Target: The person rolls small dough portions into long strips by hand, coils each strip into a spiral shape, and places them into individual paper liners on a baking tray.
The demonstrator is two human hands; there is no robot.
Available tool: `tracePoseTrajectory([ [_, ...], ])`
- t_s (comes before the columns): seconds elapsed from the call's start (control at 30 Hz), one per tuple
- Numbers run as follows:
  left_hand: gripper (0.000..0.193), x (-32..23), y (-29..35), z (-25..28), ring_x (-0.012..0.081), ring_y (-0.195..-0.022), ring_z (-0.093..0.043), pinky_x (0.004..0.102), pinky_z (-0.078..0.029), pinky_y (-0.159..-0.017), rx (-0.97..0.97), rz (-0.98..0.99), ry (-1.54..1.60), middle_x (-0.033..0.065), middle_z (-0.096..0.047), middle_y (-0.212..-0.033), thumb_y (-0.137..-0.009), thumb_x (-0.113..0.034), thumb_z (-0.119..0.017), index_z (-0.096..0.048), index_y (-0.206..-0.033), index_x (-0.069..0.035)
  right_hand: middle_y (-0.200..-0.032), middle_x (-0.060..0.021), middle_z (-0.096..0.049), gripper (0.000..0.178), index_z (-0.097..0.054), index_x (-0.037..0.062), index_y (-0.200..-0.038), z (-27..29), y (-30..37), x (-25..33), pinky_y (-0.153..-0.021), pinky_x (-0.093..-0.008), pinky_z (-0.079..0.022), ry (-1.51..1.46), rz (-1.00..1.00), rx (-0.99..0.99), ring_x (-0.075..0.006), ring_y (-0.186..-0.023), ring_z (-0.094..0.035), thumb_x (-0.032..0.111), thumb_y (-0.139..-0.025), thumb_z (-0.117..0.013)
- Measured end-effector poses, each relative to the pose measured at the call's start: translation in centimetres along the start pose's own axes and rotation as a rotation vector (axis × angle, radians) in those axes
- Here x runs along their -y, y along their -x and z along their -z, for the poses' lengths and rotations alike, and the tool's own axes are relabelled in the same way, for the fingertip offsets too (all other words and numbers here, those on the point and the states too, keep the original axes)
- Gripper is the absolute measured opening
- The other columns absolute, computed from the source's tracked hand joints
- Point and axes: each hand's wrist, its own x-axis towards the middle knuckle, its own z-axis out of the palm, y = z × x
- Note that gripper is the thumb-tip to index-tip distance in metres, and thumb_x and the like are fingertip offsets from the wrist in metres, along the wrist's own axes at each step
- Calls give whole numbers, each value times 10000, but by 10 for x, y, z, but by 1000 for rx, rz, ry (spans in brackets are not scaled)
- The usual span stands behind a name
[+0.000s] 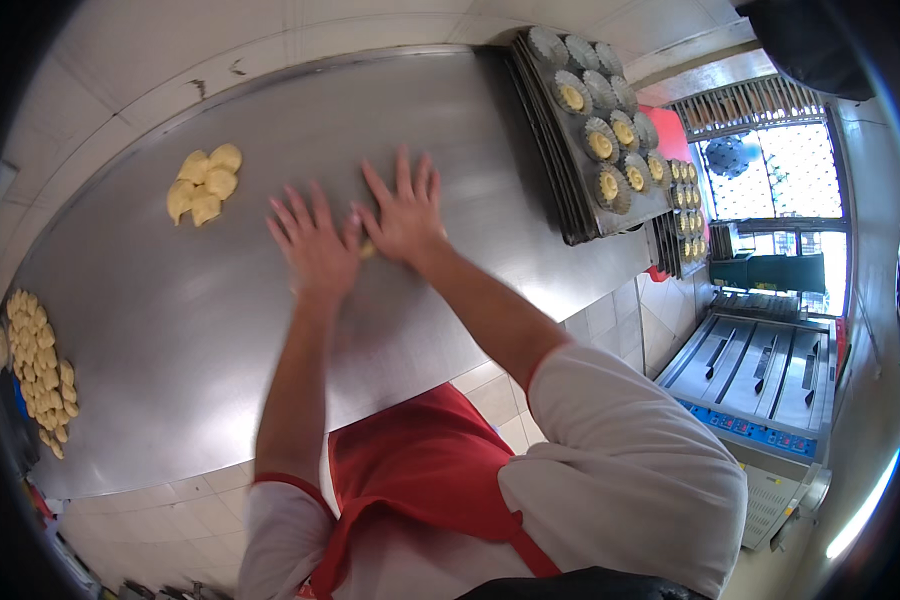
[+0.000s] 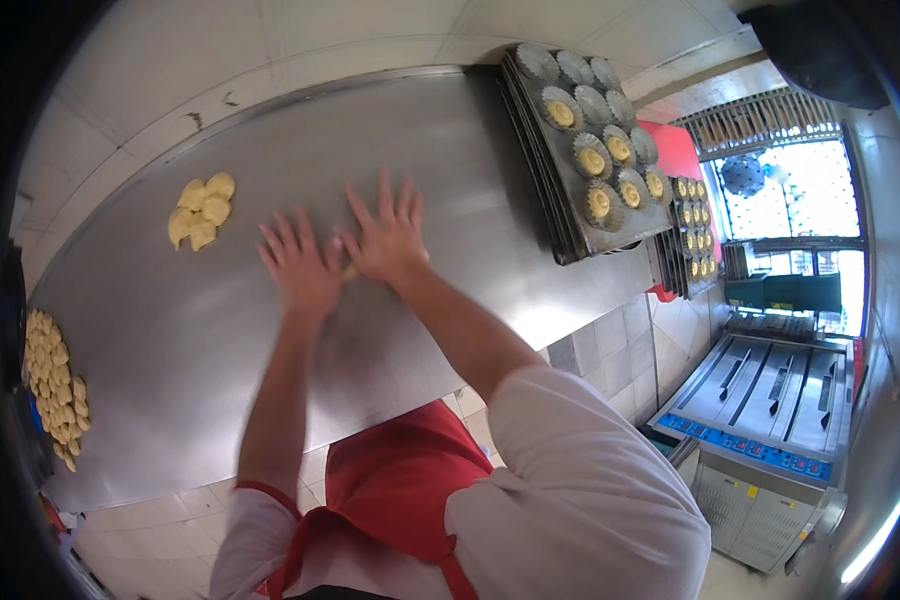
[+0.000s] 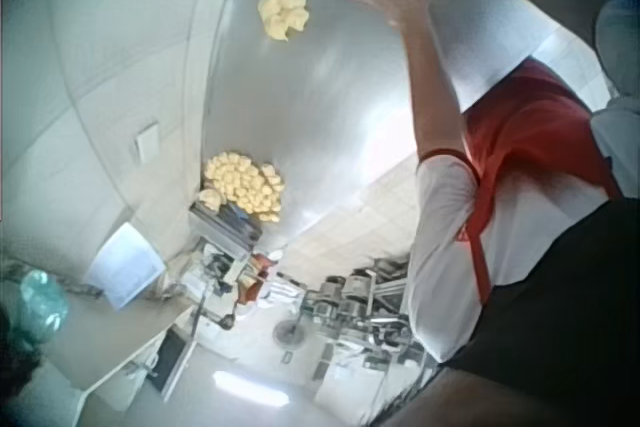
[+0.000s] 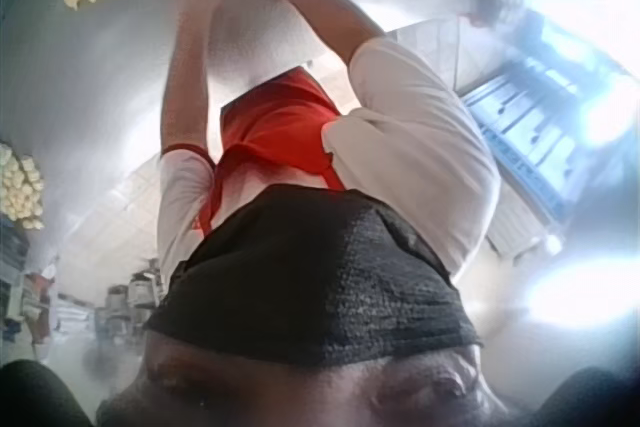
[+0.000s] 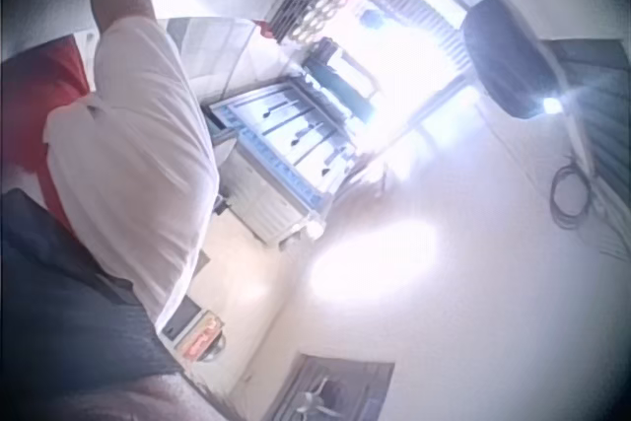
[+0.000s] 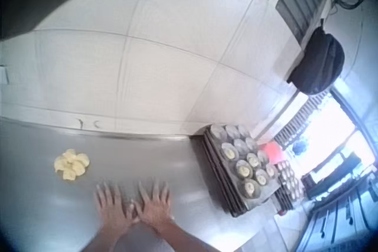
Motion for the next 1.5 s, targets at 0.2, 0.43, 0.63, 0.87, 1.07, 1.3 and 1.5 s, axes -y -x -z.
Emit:
tracePoseTrajectory([
  [0.2, 745, 11, 81, 20, 454, -1628, -213, 668, -152, -1300, 287, -289, -104, 137, -241, -1786, -1062, -413, -560, -333, -1685, -73, -1770, -206, -229, 784, -371, 118, -1677, -23, 75, -37, -1281, -668, -185, -73, 279, 98, -495, -1613, -201, 568, -1055, -534],
  [0.43, 767, 7, 153, 21, 614, -1586, -145, 690, -151, -1289, 236, -176, -65, 299, -184, -1759, -1043, -429, -583, -332, -1699, -121, -1768, -256, -197, 794, -302, 114, -1705, -4, 184, -55, -1301, -649, -172, -204, 213, 242, -510, -1617, -196, 531, -1065, -518],
  [0.63, 753, 56, -5, 7, 525, -1625, -126, 601, -93, -1329, -41, -52, -32, 269, -180, -1771, -1081, -437, -522, -296, -1698, -70, -1776, -237, -182, 774, -287, 111, -1707, -5, 10, -52, -1320, -612, -139, -117, 102, -71, -486, -1635, -145, 562, -1098, -441],
  [0.87, 743, 41, 205, 73, 433, -1596, -270, 562, -297, -1268, 375, -253, 140, 230, -298, -1728, -992, -253, -686, -390, -1652, -86, -1682, -146, -423, 649, -460, 162, -1623, -2, 219, -48, -1272, -597, -281, -175, 201, 195, -452, -1556, -354, 277, -1010, -636],
  [1.07, 448, 103, 185, 74, 285, -1031, -741, 433, -605, -811, 370, -82, 333, 126, -736, -1213, -953, -156, -754, -641, -1381, -84, -1297, -134, -697, 159, -732, 95, -1110, 45, 203, -56, -988, -545, -513, -147, 35, 170, -395, -1185, -652, 92, -966, -665],
  [1.3, 265, 9, 209, 102, 130, -842, -750, 281, -583, -680, 524, 415, 1785, 116, -800, -965, -898, -43, -858, -698, -1109, -51, -1026, -80, -780, 228, -791, 35, -1122, 242, 230, 58, -835, -315, -582, -835, 413, 110, -184, -923, -739, -34, -907, -815],
  [1.5, 234, -16, 218, 138, 126, -877, -746, 278, -606, -774, 587, 29, 2050, 90, -791, -963, -908, 80, -802, -685, -1066, -46, -1022, -100, -812, 228, -807, 34, -1152, 279, 236, 23, -790, -300, -582, -472, 62, 166, -153, -821, -734, 87, -930, -828],
])
